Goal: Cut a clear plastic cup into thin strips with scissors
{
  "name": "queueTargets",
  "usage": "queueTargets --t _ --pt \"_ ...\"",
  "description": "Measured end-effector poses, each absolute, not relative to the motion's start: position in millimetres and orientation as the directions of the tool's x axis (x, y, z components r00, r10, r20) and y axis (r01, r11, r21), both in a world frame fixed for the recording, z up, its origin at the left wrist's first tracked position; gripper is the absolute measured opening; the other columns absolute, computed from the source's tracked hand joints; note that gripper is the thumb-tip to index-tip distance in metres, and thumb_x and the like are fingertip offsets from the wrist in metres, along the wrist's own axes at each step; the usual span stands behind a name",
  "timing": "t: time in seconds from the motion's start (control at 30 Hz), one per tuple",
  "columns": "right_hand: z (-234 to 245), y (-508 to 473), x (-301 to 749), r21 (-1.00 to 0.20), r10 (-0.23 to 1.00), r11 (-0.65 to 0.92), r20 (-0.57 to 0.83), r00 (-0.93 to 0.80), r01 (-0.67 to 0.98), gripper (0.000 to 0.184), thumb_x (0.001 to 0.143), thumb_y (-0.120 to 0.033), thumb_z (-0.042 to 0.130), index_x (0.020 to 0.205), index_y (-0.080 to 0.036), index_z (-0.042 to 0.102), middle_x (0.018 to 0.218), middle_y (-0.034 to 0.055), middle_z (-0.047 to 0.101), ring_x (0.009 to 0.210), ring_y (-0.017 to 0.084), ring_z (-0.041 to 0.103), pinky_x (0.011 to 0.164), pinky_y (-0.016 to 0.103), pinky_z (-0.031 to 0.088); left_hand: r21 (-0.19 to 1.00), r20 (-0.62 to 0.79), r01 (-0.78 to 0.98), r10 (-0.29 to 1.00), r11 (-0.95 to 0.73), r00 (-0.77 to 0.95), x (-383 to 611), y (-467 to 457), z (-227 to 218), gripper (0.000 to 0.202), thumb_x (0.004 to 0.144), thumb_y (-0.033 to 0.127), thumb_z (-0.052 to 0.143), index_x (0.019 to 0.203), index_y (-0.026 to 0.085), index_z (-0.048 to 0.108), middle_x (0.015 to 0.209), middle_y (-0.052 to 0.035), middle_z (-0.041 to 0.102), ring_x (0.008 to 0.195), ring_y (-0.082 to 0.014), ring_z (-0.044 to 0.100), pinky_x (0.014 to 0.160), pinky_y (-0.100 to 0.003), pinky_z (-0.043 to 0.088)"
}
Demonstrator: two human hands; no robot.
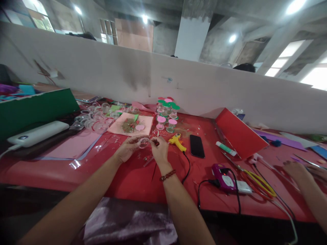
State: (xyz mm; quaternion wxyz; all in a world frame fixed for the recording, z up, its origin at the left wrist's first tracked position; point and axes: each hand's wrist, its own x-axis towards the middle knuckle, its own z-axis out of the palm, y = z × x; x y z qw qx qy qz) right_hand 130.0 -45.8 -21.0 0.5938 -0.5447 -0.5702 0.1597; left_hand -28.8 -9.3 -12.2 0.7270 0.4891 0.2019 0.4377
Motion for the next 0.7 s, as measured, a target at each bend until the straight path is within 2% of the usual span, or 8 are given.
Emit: queueTargets --t 0.2,0.5,0.7 --pt "-24.7 -41.6 132.1 -0.862 0.851 0.367 0.462 0.249 0.349 0.016 0.077 -0.034 0.058 0.07 -0.02 0.059 0.068 -0.0008 0.059 0.064 0.014 0.054 0.061 0.025 0.041 0.891 0.154 -0.436 0.82 0.126 0.551 -30.3 -7.3 -14.9 0.04 0.067 0.02 0.076 0.106 0.016 0.071 0.107 -0.0126 0.071 0.1 -0.0243 0.064 0.087 -0.034 0.048" --pt "-23.5 -45.3 127.9 -0.828 0.825 0.387 0.507 0.248 0.406 0.015 0.081 -0.033 0.055 0.074 -0.02 0.058 0.074 0.0 0.059 0.07 0.014 0.054 0.066 0.025 0.042 0.858 0.112 -0.49 0.875 0.154 0.471 -26.2 -11.2 -11.9 0.032 0.062 0.016 0.078 0.094 0.016 0.073 0.096 -0.0082 0.073 0.088 -0.0194 0.066 0.08 -0.029 0.05" --pt "-15.6 -48.6 126.8 -0.812 0.799 0.336 0.514 0.312 0.476 0.031 0.088 -0.038 0.047 0.064 -0.02 0.055 0.062 -0.0016 0.054 0.06 0.012 0.048 0.061 0.024 0.04 0.825 0.095 -0.542 0.905 0.162 0.415 -24.5 -4.7 -15.6 0.032 0.065 0.017 0.076 0.097 0.016 0.071 0.096 -0.0066 0.073 0.086 -0.0182 0.067 0.078 -0.029 0.052"
